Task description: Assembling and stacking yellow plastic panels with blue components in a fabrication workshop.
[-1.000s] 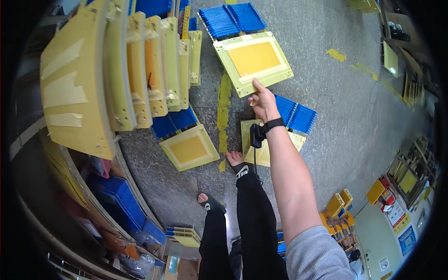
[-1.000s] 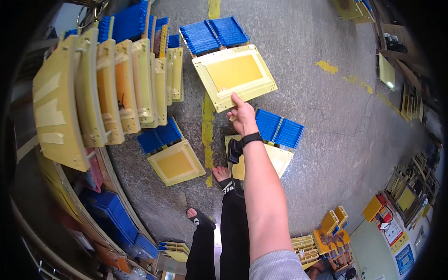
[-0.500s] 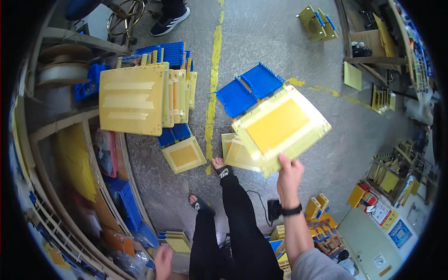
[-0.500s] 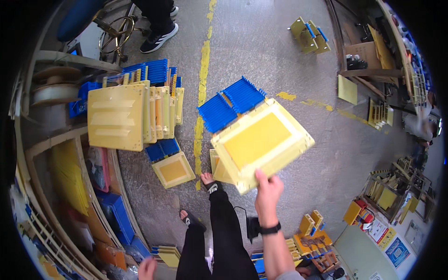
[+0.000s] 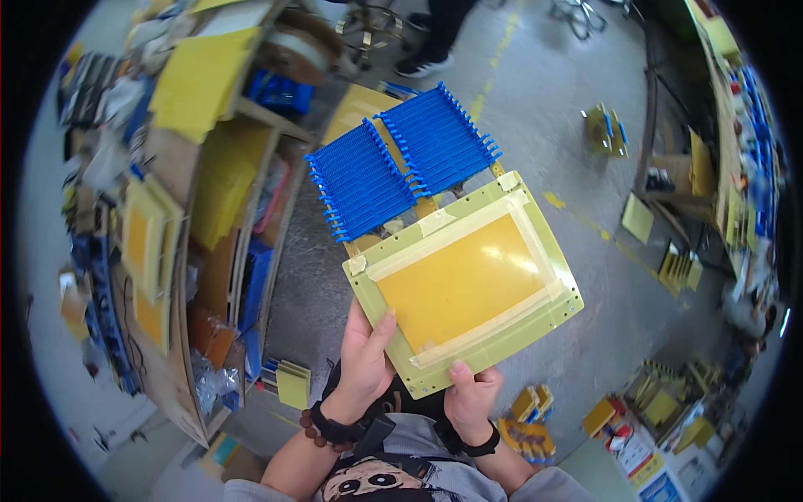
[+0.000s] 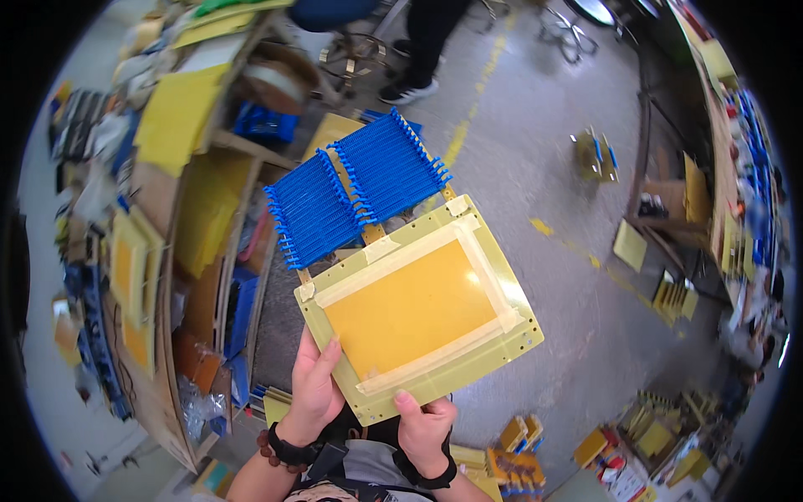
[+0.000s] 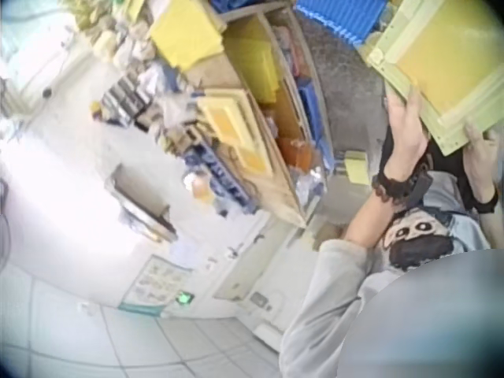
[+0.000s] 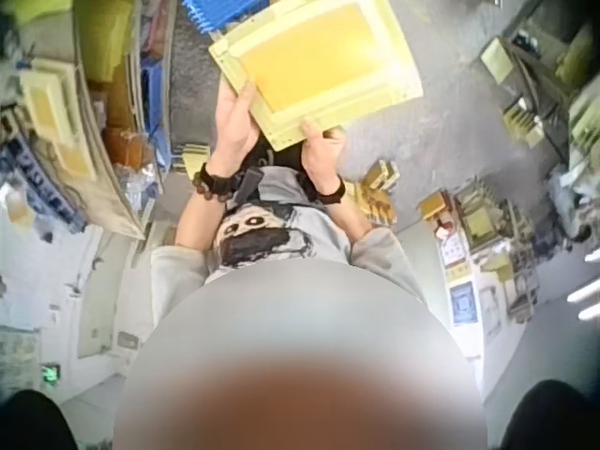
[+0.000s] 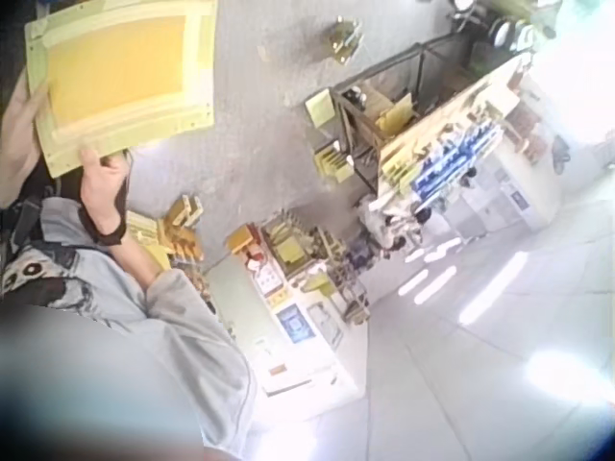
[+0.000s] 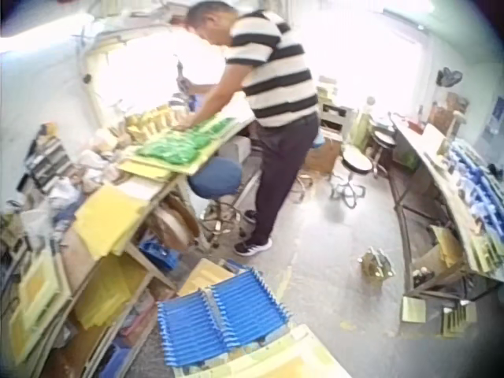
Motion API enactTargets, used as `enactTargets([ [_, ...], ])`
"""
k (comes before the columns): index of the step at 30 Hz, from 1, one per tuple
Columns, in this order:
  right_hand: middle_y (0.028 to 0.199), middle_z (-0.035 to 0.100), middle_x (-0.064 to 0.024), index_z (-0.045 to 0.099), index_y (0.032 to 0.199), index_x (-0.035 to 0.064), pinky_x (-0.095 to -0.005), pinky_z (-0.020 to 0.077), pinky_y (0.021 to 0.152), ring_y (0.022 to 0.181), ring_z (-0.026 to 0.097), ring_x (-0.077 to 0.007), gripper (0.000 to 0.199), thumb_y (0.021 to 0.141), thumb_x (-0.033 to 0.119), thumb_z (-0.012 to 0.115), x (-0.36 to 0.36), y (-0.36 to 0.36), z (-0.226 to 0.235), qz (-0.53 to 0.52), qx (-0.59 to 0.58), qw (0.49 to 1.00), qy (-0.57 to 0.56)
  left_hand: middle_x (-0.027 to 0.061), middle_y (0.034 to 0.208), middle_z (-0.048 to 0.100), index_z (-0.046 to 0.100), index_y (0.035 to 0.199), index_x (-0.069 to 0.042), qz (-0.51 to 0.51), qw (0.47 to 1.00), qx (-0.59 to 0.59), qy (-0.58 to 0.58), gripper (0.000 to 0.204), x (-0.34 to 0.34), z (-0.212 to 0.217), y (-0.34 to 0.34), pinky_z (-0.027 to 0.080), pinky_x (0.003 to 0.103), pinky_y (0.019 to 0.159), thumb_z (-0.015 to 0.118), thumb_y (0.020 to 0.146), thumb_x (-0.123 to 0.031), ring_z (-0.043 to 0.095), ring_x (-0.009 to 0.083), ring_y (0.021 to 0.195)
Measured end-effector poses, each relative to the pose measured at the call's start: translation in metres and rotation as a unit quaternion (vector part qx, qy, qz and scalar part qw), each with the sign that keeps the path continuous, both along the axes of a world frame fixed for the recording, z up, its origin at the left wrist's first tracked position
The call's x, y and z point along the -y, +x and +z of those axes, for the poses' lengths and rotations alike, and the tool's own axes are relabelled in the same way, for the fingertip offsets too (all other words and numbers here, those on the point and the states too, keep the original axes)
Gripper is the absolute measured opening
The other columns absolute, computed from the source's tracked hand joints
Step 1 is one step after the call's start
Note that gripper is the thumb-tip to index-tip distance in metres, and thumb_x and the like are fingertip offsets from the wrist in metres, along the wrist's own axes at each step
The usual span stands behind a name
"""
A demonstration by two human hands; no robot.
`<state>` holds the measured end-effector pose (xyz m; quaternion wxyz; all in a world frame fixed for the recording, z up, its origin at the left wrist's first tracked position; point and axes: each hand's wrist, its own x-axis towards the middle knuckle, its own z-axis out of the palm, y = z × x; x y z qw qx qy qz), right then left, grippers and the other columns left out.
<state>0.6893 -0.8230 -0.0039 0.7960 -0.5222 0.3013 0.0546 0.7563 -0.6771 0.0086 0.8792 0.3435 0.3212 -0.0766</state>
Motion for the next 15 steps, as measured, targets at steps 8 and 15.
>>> enactTargets([
  [8, 0.101, 0.069, -0.0084, 0.067, 0.102, -0.0030, -0.0303, 0.0502, 0.083, 0.090, 0.065, -0.0162, 0.023, 0.085, 0.011, 0.073, 0.026, 0.001, 0.066, 0.173, 0.076, 0.980, 0.056, 0.0084, 0.138, 0.050, 0.034, 0.145, -0.006, 0.140, 0.981, 0.102, 0.088, 0.048, 0.011, 0.082, -0.050, 0.043, 0.036, 0.106, 0.052, 0.100, -0.005, 0.051, 0.0188, 0.125],
  [15, 0.096, 0.069, -0.0063, 0.067, 0.101, -0.0022, -0.0336, 0.0505, 0.082, 0.089, 0.063, -0.0169, 0.025, 0.082, 0.015, 0.066, -0.005, -0.019, 0.107, 0.422, 0.135, 0.896, -0.030, 0.0065, 0.128, 0.059, 0.043, 0.139, -0.003, 0.292, 0.933, 0.137, 0.160, 0.046, -0.027, 0.128, -0.142, 0.047, 0.032, 0.097, 0.057, 0.095, 0.000, 0.057, 0.0150, 0.114],
])
